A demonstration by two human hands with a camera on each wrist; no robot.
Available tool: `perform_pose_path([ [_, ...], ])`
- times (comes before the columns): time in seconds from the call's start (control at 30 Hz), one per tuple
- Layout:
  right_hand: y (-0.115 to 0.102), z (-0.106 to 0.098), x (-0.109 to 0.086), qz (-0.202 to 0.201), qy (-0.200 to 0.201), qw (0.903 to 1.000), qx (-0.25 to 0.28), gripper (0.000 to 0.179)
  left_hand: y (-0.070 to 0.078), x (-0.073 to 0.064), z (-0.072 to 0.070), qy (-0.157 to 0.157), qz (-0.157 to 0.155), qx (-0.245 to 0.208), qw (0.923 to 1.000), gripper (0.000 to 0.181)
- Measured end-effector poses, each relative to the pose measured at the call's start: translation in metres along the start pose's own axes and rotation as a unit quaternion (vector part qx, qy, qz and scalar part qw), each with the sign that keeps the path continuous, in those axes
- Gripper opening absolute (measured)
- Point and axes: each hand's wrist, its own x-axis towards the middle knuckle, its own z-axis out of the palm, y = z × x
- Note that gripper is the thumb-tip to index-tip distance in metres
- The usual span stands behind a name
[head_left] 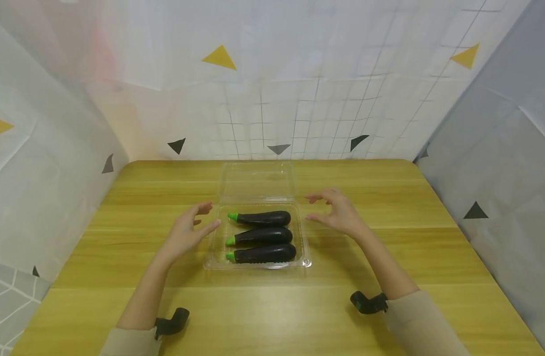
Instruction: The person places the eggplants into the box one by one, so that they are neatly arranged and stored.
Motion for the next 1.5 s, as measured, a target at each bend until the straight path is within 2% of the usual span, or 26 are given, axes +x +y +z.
perform_pose_path([
  [0.27,0.003,0.002,0.006,0.014,-0.008,0.9999,0.001,0.049,-0.003,0.013,-0.001,-0.012,0.005,-0.006,0.9999,0.069],
  [0.53,0.007,0.006,0.01,0.019,-0.009,0.9997,0.006,0.048,-0.004,0.019,-0.003,-0.03,-0.011,-0.025,0.9992,0.075],
  [0.77,0.008,0.007,0.014,0.016,-0.008,0.9998,-0.005,0.046,-0.009,0.022,-0.005,-0.028,-0.011,-0.028,0.9991,0.072],
  [0.93,0.008,0.008,0.018,0.021,-0.017,0.9996,-0.012,0.047,-0.01,0.026,-0.006,-0.026,-0.023,-0.034,0.9988,0.071],
  [1.1,0.009,0.01,0.023,0.026,-0.024,0.9992,-0.015,0.046,-0.015,0.034,-0.005,-0.023,-0.028,-0.036,0.9987,0.069],
  [1.37,0.013,0.014,0.031,0.048,-0.03,0.9982,-0.019,0.048,-0.022,0.047,-0.004,-0.025,-0.042,-0.039,0.9981,0.075],
  [1.5,0.014,0.017,0.034,0.052,-0.029,0.9982,-0.012,0.05,-0.024,0.053,-0.005,-0.02,-0.038,-0.036,0.9984,0.073],
])
